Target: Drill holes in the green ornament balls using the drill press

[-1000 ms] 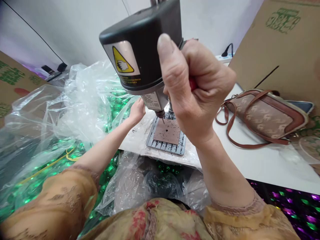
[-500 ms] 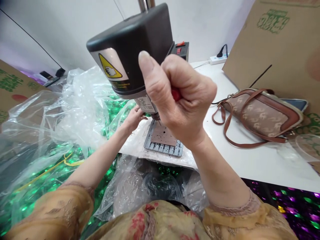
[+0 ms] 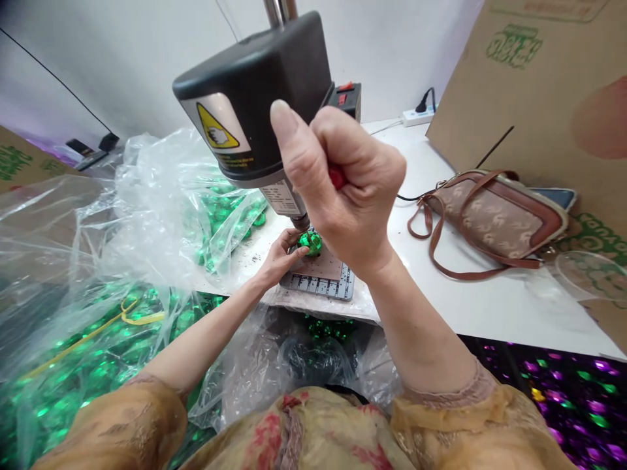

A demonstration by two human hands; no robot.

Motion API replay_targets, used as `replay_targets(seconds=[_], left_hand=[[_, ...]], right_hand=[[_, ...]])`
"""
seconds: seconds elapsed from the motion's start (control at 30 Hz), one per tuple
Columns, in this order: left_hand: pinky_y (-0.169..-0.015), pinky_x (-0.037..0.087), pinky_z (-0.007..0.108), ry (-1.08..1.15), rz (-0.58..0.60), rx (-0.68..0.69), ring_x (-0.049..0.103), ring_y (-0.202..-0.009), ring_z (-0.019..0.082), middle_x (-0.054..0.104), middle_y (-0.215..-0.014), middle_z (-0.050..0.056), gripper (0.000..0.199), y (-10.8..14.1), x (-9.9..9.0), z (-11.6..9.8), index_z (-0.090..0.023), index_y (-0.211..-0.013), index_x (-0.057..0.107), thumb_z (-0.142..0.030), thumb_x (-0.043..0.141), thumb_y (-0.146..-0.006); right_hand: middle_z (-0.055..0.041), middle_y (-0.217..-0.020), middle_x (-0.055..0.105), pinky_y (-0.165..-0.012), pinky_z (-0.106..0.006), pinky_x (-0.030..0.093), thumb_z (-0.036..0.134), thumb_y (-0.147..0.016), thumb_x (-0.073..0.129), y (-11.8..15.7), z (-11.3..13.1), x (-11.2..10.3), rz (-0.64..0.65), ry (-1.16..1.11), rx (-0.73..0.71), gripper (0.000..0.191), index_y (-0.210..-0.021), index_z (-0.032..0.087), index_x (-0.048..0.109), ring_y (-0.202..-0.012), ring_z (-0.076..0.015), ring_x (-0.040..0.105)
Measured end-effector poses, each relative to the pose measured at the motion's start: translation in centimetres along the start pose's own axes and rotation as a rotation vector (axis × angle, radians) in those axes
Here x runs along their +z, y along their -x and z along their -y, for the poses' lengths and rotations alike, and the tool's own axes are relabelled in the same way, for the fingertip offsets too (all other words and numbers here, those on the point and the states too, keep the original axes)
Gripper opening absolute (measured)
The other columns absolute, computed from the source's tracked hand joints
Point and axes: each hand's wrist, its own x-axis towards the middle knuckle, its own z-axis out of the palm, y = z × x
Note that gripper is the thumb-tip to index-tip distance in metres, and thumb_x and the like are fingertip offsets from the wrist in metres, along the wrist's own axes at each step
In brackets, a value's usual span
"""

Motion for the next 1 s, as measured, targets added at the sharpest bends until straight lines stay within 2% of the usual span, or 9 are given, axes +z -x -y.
replay_targets(seconds=[0.27, 0.47, 0.7, 1.0], left_hand=[[-0.11, 0.04, 0.046, -0.271, -0.022, 0.121, 0.057, -0.123, 0.029, 0.065, -0.124, 0.01, 0.058, 0.9, 1.0, 0.7, -0.021, -0.12, 0.063, -0.043, 0.085, -0.071], [-0.109, 0.042, 0.044, -0.291, -0.017, 0.177, 0.058, -0.121, 0.027, 0.064, -0.124, 0.01, 0.057, 1.1, 1.3, 1.0, -0.021, -0.121, 0.061, -0.044, 0.083, -0.074], [-0.105, 0.045, 0.044, -0.309, -0.025, 0.195, 0.06, -0.118, 0.026, 0.065, -0.121, 0.01, 0.054, 1.3, 1.5, 1.0, -0.021, -0.12, 0.059, -0.048, 0.079, -0.077], [-0.102, 0.046, 0.043, -0.36, -0.046, 0.22, 0.06, -0.116, 0.027, 0.066, -0.121, 0.01, 0.053, 1.4, 1.6, 0.9, -0.022, -0.12, 0.061, -0.05, 0.078, -0.078]], right_hand=[[0.0047, -0.051, 0.037, -0.046, -0.029, 0.032, 0.034, -0.093, 0.053, -0.1, 0.2, -0.1, 0.009, 0.084, -0.039, 0.044, -0.058, 0.022, 0.029, -0.045, -0.0061, 0.037], [0.0038, -0.05, 0.037, -0.047, -0.032, 0.028, 0.034, -0.092, 0.057, 0.5, -0.2, -0.3, -0.007, 0.02, -0.021, 0.047, -0.055, 0.021, 0.03, -0.045, -0.0078, 0.038], [0.0045, -0.046, 0.031, -0.043, -0.03, 0.021, 0.023, -0.093, 0.052, 2.3, -0.7, -0.6, 0.008, 0.043, -0.18, 0.048, -0.051, 0.019, 0.03, -0.042, -0.0056, 0.034], [0.006, -0.049, 0.027, -0.042, -0.026, 0.022, 0.01, -0.087, 0.053, 2.9, -2.0, -0.6, -0.006, -0.038, -0.308, 0.043, -0.055, 0.019, 0.025, -0.042, -0.0042, 0.033]])
